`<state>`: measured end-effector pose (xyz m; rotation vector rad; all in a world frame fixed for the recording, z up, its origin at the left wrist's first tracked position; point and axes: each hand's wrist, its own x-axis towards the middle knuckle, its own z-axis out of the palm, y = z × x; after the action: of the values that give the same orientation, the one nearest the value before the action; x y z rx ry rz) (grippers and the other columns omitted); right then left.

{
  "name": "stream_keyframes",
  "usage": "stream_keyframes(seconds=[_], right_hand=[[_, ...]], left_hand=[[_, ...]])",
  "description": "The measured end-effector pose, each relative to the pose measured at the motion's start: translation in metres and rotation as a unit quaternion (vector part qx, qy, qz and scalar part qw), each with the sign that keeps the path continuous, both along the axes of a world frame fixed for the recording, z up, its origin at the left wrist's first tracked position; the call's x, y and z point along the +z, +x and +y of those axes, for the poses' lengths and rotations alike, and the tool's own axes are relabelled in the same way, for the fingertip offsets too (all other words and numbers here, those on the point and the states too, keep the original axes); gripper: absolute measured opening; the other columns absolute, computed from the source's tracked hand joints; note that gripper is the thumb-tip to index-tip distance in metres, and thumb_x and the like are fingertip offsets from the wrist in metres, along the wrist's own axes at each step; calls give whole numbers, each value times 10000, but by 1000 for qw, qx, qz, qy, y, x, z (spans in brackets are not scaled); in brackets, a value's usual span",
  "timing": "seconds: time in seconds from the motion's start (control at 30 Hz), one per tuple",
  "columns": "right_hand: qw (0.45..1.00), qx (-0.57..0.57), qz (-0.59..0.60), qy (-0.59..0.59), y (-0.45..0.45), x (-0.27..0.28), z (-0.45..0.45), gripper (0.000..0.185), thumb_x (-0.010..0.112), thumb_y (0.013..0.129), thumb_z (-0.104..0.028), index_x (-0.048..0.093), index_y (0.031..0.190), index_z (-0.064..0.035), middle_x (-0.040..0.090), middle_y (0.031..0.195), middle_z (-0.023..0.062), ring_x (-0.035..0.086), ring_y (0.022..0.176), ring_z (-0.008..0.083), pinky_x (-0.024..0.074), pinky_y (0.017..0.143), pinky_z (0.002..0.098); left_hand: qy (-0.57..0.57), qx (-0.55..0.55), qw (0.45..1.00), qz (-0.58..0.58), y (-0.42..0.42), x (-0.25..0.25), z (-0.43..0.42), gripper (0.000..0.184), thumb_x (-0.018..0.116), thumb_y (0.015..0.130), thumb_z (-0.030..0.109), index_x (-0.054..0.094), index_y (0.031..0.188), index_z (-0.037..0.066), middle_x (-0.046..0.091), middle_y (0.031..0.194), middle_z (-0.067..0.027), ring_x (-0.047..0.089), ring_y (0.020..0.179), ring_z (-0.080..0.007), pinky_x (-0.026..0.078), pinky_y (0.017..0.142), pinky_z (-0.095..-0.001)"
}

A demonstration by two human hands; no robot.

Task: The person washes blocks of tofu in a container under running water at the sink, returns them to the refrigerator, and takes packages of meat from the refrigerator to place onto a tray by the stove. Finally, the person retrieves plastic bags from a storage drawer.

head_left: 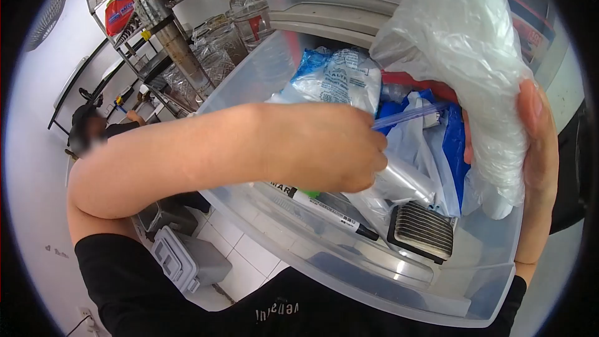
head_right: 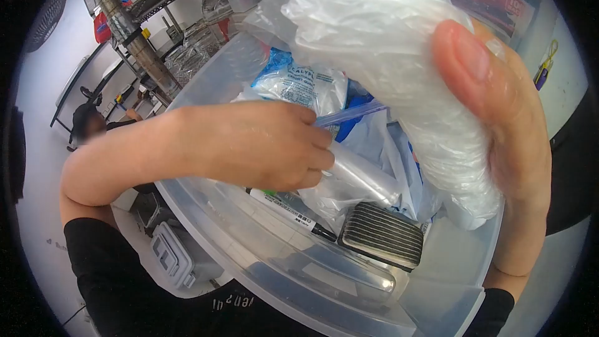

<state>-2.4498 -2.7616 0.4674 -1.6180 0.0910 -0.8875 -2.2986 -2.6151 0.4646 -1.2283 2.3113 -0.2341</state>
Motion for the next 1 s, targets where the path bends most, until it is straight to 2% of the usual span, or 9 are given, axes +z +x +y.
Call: stream_keyframes(seconds=[0.1,0.4,0.63,0.73,0.8,0.83,0.87,0.93,1.0], right_hand=[[1000,-8,6,-11,-1,1,-5,657,481,853,-525,465,1147,62,593,783,195,595,503,199,495,444,278],[996,43,25,-68,-4,4,-10,641,495,840,-537,497,1108,46,591,738,155,577,487,168,473,437,258],[990,79,27,-109,2,9,-10,626,504,833,-543,520,1086,29,589,709,125,566,483,143,458,436,242],[990,53,31,-123,2,8,-10,613,517,826,-535,520,1114,6,590,727,109,575,523,131,459,448,231],[992,59,43,-100,-1,11,-11,590,551,825,-501,535,1116,12,596,814,101,573,659,129,445,567,229],[993,72,53,-75,-4,13,-12,569,581,827,-468,550,1111,24,601,896,97,569,784,130,430,682,229],[993,72,55,-75,-5,15,-16,569,581,827,-468,550,1111,24,601,896,97,569,784,130,430,682,229],[986,84,126,-75,-4,20,-24,589,596,808,-492,549,1102,16,590,851,84,571,740,127,434,647,227],[989,45,105,-95,3,14,-24,600,576,807,-512,535,1131,-9,592,807,85,575,658,123,455,565,225]], left_hand=[[-20,36,996,74,0,-15,3,28,556,769,115,566,785,94,541,817,4,556,876,-153,462,742,-265],[-76,-36,996,19,-9,-30,0,144,571,768,171,518,879,96,526,792,-4,573,790,-162,467,667,-267],[-12,33,999,12,-16,-26,-4,259,621,746,183,493,951,89,574,720,-29,613,776,-179,472,659,-297],[-3,47,993,107,-7,-4,-5,326,654,725,138,487,999,76,606,726,-43,622,848,-224,490,706,-336],[-1,247,870,428,6,15,7,400,637,768,127,481,1131,61,637,832,-70,617,930,-247,484,797,-370],[0,247,869,429,10,17,13,400,637,768,127,481,1131,61,637,832,-70,617,930,-247,484,797,-370],[-61,260,838,475,15,17,19,431,618,796,133,460,1190,57,637,913,-85,606,971,-243,475,829,-374],[-123,264,804,519,24,14,26,539,602,845,168,381,1326,65,605,1105,-112,582,1025,-212,465,876,-362],[-124,310,801,497,34,19,33,538,603,843,167,384,1321,57,598,1129,-111,582,1032,-212,464,890,-371]])
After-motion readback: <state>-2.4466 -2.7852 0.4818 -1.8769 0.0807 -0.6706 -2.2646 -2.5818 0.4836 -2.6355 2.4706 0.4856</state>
